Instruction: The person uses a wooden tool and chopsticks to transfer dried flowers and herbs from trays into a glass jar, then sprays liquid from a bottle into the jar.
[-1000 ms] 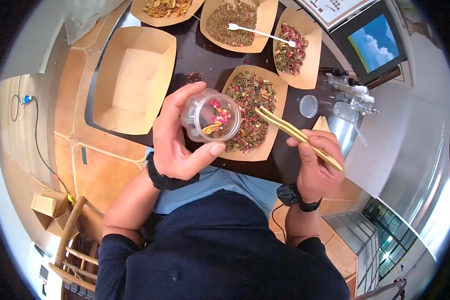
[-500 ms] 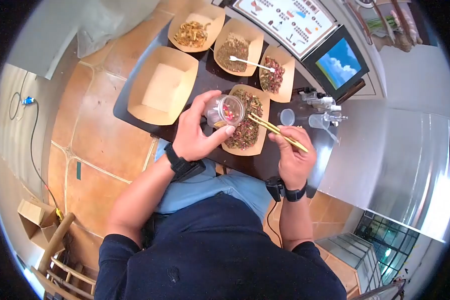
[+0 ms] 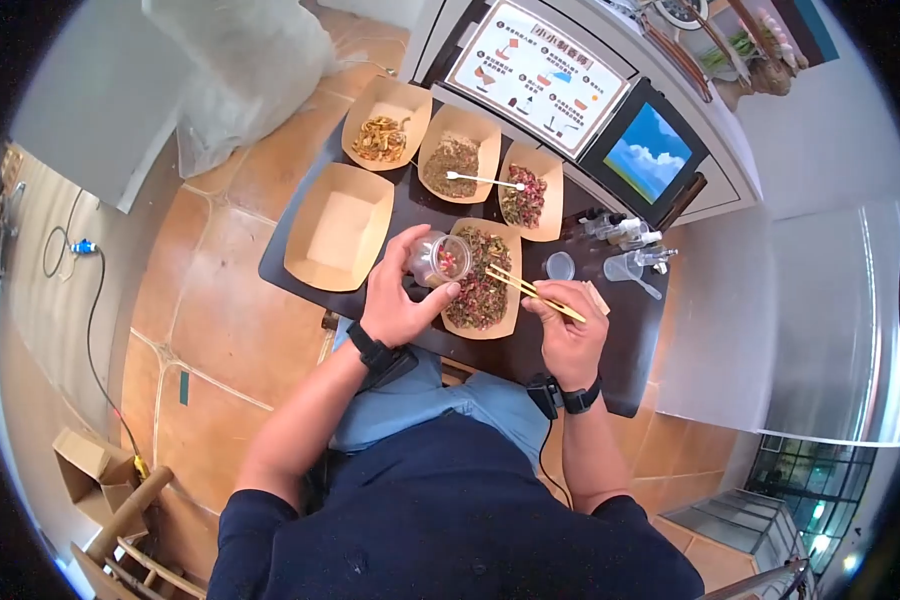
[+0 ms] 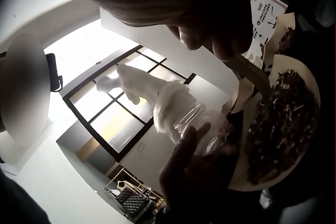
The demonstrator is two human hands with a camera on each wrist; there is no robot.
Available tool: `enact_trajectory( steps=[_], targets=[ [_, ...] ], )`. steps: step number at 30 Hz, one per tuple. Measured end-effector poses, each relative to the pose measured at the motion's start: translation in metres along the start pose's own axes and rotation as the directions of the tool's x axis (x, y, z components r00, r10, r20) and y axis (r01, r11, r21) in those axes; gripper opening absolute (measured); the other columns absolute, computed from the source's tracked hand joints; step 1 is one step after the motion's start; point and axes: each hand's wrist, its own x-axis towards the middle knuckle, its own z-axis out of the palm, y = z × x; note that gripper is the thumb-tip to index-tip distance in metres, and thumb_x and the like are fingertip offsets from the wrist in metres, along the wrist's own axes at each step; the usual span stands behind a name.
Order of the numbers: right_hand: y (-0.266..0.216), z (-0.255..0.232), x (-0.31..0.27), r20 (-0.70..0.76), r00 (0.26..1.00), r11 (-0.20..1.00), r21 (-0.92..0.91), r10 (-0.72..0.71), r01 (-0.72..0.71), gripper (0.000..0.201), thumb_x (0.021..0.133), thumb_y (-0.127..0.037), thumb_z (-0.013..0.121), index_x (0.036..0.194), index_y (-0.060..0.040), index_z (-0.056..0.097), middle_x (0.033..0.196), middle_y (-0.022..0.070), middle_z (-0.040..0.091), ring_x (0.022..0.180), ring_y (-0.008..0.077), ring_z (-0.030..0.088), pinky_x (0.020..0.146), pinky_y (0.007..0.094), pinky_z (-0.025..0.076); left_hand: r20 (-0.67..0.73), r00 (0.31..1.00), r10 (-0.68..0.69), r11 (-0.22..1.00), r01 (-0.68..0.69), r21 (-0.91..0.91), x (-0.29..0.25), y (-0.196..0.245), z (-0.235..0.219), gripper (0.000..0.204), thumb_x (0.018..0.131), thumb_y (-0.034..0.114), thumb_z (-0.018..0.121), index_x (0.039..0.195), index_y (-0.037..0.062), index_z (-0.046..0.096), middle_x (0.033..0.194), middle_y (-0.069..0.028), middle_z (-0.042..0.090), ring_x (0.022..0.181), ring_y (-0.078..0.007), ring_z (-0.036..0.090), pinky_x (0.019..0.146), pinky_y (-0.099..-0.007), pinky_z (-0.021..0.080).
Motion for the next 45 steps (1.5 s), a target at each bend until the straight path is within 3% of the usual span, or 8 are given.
enact_trajectory(
  steps=[6,17,22,27,31,37,40,45],
  targets=[
    [0.004,0.001,0.002,0.019,1.0,0.998,-0.059,-0.007,0.008,0.016,0.093,0.006,0.081,0.107,0.002,0.075,0.108,0.014,0.076,0.094,0.0204,0.074,0.084,0.031,0.059,0.005,1.0,-0.014,0.999,0.014,-0.053,0.001,-0.006,0.004,0.082,0.09,0.018,0.086,0.157,-0.0004,0.043,0.141,-0.0177,0.062,0.13,-0.0253,0.065,0.11,-0.0397,0.053],
    [0.007,-0.003,0.007,0.043,0.999,0.998,-0.062,-0.025,0.028,0.016,0.093,0.006,0.081,0.107,0.0023,0.075,0.106,0.0134,0.076,0.094,0.0202,0.074,0.084,0.0305,0.059,-0.084,0.996,0.035,0.997,-0.041,-0.07,0.001,-0.011,0.009,0.083,0.084,0.026,0.092,0.152,0.0021,0.051,0.136,-0.0182,0.067,0.119,-0.0291,0.072,0.101,-0.0408,0.059],
    [0.003,-0.006,0.006,0.034,0.997,0.995,0.054,0.076,-0.078,0.014,0.094,0.008,0.079,0.107,0.0039,0.075,0.108,0.0145,0.075,0.09,0.0179,0.074,0.08,0.0291,0.061,-0.084,0.996,0.038,0.998,-0.042,-0.051,0.001,-0.011,0.008,0.083,0.084,0.025,0.093,0.152,0.0019,0.051,0.135,-0.0183,0.068,0.118,-0.0287,0.072,0.101,-0.0406,0.059],
    [-0.006,-0.013,0.003,-0.019,0.999,0.995,0.093,0.041,-0.039,0.015,0.095,0.009,0.078,0.109,0.0053,0.075,0.111,0.0164,0.074,0.088,0.0186,0.075,0.079,0.0302,0.063,-0.097,0.995,0.025,0.997,-0.032,-0.071,0.001,-0.008,0.007,0.084,0.082,0.024,0.093,0.152,0.002,0.052,0.134,-0.018,0.069,0.117,-0.0284,0.072,0.101,-0.0405,0.058],
    [-0.014,-0.016,0.002,-0.107,0.994,0.99,0.14,-0.002,0.017,0.017,0.096,0.01,0.076,0.112,0.005,0.073,0.114,0.0191,0.073,0.088,0.0208,0.075,0.078,0.0315,0.065,-0.023,1.0,-0.012,0.997,0.01,-0.076,0.0,-0.005,0.005,0.085,0.085,0.014,0.09,0.156,-0.0015,0.045,0.14,-0.0178,0.064,0.13,-0.0256,0.065,0.113,-0.0397,0.051],
    [-0.025,0.006,0.052,-0.07,0.992,0.968,0.224,-0.104,0.117,0.02,0.096,0.013,0.072,0.114,0.005,0.074,0.114,0.0176,0.073,0.087,0.0179,0.074,0.076,0.0284,0.063,-0.007,1.0,-0.019,0.997,0.019,-0.069,-0.001,-0.005,0.004,0.086,0.085,0.016,0.091,0.157,0.0001,0.045,0.143,-0.0167,0.061,0.131,-0.0247,0.065,0.113,-0.0399,0.053],
    [-0.026,0.033,0.09,-0.003,0.998,0.969,0.242,-0.056,0.055,0.019,0.096,0.014,0.072,0.113,0.006,0.075,0.11,0.0127,0.072,0.087,0.0147,0.073,0.075,0.0265,0.061,-0.091,0.995,0.046,0.998,-0.049,-0.035,0.0,-0.008,0.005,0.085,0.082,0.025,0.093,0.153,0.0033,0.051,0.133,-0.0179,0.07,0.121,-0.0305,0.072,0.104,-0.0412,0.057],
    [-0.027,0.084,0.149,0.074,0.997,0.945,0.324,0.013,-0.036,0.018,0.098,0.007,0.075,0.116,0.0041,0.076,0.106,0.0083,0.075,0.087,0.0124,0.073,0.077,0.0249,0.059,-0.026,1.0,-0.004,0.999,0.002,-0.048,-0.001,-0.006,0.002,0.086,0.087,0.019,0.089,0.156,-0.0028,0.043,0.142,-0.0174,0.061,0.13,-0.0254,0.064,0.114,-0.0406,0.052]
  ],
)
